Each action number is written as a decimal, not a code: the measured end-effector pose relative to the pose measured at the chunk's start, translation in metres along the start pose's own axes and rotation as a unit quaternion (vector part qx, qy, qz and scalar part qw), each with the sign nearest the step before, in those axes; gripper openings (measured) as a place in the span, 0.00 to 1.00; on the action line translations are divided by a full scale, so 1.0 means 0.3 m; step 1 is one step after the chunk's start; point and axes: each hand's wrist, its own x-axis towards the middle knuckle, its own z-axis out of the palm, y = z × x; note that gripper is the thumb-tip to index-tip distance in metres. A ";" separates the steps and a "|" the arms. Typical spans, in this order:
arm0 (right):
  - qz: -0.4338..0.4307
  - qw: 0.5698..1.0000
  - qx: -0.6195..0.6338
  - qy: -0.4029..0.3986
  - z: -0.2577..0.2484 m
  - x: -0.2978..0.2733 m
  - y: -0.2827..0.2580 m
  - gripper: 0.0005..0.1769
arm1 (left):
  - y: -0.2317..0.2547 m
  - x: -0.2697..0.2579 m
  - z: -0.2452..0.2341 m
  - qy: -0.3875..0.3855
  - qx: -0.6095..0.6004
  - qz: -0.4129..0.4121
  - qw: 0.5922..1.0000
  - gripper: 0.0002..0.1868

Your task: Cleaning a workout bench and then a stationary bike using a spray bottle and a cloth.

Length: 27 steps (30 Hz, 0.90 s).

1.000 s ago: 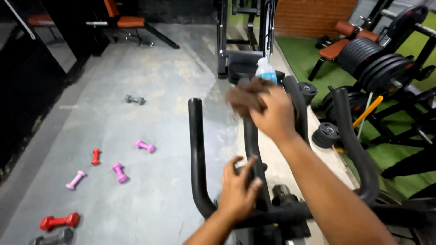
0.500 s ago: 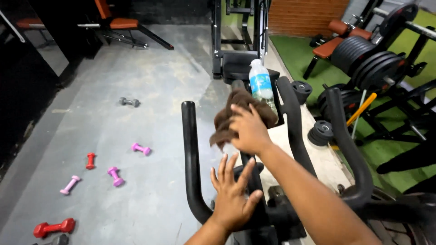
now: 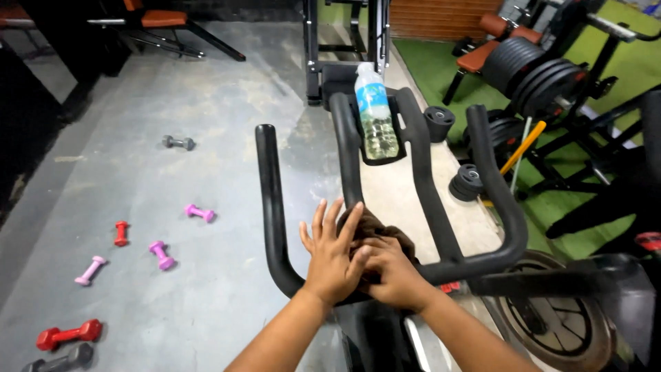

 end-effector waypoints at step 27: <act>0.125 0.975 -0.125 0.135 -0.264 -0.214 -0.019 0.17 | -0.025 0.017 0.083 -0.141 0.052 -0.013 0.989 0.33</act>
